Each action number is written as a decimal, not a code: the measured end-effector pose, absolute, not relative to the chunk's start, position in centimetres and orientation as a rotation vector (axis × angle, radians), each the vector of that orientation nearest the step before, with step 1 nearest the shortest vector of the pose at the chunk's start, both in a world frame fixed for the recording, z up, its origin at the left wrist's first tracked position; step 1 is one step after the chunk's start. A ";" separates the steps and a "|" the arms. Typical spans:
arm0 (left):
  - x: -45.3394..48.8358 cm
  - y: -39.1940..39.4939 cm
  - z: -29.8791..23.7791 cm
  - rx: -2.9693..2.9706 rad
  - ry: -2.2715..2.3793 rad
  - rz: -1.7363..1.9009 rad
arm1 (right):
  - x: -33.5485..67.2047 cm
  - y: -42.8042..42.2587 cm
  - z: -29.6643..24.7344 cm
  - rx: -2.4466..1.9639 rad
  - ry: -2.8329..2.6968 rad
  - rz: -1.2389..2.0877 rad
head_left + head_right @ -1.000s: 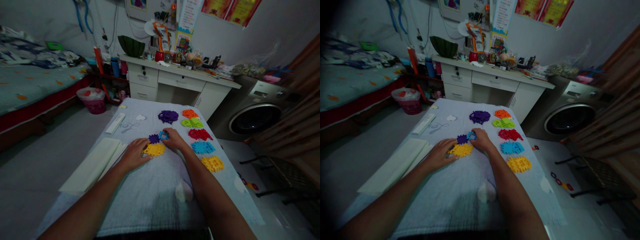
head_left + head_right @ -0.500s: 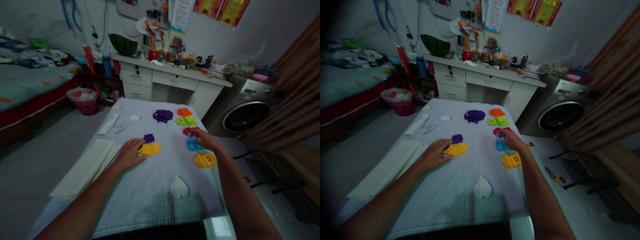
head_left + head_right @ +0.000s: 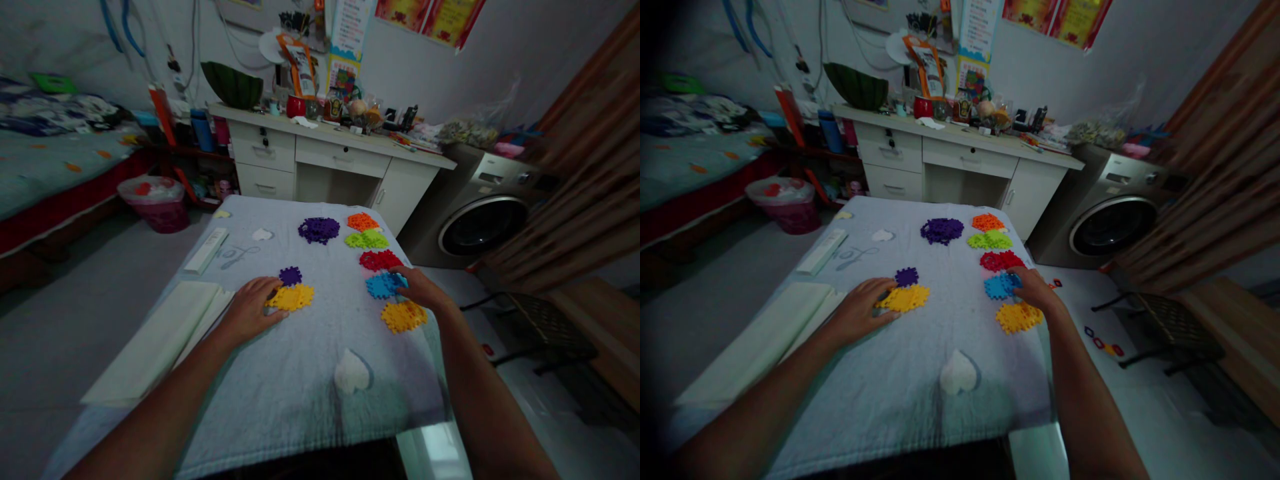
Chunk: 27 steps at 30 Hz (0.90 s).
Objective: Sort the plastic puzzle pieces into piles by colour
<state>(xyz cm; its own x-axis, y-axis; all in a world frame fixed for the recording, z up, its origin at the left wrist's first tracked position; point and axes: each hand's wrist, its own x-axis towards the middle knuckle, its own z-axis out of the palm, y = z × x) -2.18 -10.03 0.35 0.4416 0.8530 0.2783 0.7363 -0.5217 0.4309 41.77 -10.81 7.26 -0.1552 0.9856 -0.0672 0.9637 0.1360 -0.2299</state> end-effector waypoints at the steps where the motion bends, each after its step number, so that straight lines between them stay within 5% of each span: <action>1: -2.2 -10.0 0.4 2.446 1.379 0.685 | 41.7 -10.8 7.4 -1.988 -2.298 0.308; 27: -2.1 -10.1 0.4 2.382 1.362 0.746 | 20.6 -9.8 5.1 -1.319 -2.555 0.453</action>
